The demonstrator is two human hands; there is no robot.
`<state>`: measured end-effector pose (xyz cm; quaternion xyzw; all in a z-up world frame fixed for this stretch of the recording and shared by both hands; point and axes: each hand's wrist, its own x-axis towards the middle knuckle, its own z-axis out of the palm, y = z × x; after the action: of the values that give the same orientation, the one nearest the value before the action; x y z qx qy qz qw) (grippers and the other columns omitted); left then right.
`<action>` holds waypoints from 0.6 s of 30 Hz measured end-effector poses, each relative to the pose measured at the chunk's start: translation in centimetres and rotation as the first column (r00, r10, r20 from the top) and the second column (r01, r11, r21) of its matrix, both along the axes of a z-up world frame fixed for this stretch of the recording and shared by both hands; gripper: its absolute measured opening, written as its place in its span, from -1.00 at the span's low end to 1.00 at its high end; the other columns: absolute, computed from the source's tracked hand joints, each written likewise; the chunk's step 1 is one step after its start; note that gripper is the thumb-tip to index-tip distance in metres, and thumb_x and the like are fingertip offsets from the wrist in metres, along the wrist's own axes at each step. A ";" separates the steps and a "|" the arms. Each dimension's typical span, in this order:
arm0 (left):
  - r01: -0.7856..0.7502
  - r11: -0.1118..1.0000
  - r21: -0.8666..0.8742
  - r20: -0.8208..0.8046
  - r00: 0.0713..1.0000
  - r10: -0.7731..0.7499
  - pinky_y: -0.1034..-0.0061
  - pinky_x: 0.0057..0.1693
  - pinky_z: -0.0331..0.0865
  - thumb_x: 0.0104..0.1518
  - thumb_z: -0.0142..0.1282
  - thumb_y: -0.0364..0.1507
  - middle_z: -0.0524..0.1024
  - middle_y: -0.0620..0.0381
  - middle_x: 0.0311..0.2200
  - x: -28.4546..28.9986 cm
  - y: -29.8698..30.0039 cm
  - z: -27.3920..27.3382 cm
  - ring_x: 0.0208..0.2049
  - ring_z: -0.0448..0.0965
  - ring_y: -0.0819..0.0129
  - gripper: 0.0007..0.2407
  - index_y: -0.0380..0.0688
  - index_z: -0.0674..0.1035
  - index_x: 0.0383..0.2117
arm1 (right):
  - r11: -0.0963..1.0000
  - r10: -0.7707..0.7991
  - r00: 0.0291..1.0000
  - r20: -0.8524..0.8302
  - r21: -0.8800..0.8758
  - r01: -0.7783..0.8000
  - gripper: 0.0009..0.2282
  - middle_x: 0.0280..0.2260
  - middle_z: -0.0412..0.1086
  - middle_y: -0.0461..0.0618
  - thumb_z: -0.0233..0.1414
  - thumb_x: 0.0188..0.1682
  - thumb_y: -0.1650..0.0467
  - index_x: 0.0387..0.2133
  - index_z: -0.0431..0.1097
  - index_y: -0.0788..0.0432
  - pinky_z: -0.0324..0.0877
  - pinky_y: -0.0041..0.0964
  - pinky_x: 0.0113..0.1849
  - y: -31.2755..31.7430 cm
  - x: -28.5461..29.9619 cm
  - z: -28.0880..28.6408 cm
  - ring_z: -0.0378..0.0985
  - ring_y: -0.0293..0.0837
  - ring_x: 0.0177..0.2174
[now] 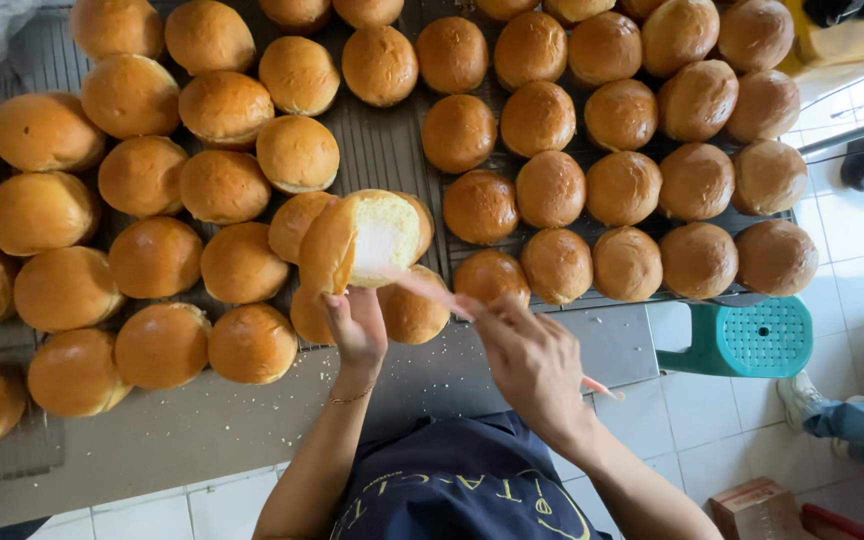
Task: The person scoops butter from a bowl using a pink spatula and spreads it onto the cut surfaces of round bread rolls. The person repeatedly picks up rolls, applies butter, and places them back on a metal rack.
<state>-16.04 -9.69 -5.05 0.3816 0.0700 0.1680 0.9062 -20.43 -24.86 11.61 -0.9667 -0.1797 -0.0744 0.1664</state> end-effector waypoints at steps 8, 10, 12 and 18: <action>0.048 0.998 0.031 0.033 0.998 -0.049 0.27 0.20 0.10 0.12 -0.27 -0.08 0.25 0.18 0.04 -0.1 0.1 0.7 0.02 0.28 0.34 -0.54 0.03 0.17 0.11 | 0.996 -0.031 0.997 0.077 0.082 0.024 -0.86 -0.58 0.21 -0.27 -0.07 -0.10 0.42 -0.40 0.47 -0.03 0.24 -0.46 -0.64 0.9 -0.1 0.3 0.39 -0.25 -0.74; 0.067 0.996 0.063 0.043 0.997 -0.069 0.23 0.21 0.07 0.10 -0.24 -0.06 0.23 0.18 0.04 -0.2 0.1 1.4 0.04 0.26 0.34 -0.52 0.07 0.15 0.12 | 0.996 -0.075 0.989 0.125 0.061 0.068 -0.82 -0.55 0.19 -0.24 -0.09 -0.10 0.44 -0.34 0.45 -0.03 0.24 -0.43 -0.62 -0.2 0.6 -0.3 0.38 -0.23 -0.72; 0.081 0.992 0.093 0.057 0.995 -0.087 0.20 0.23 0.04 0.07 -0.22 -0.04 0.21 0.19 0.04 -0.5 0.0 1.4 0.06 0.24 0.35 -0.50 0.11 0.13 0.12 | 0.993 -0.115 0.977 0.179 0.041 0.110 -0.78 -0.53 0.17 -0.22 -0.12 -0.10 0.47 -0.27 0.43 -0.04 0.24 -0.40 -0.60 -0.3 1.3 -1.0 0.37 -0.20 -0.70; 0.089 0.996 -0.024 -0.009 0.996 -0.090 0.37 0.21 0.10 0.12 -0.21 -0.08 0.26 0.28 0.02 -0.2 0.6 2.2 0.00 0.26 0.47 -0.58 0.09 0.20 0.07 | 0.981 0.102 0.955 0.277 -0.187 -0.051 -0.69 -0.52 0.14 -0.21 -0.15 -0.18 0.55 -0.20 0.36 0.00 0.14 -0.44 -0.59 1.2 1.0 -2.2 0.28 -0.28 -0.70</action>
<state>-16.28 -9.05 -2.86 0.3744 0.0594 0.1245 0.9169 -19.41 -23.66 9.45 -0.9491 -0.2452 -0.1902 0.0545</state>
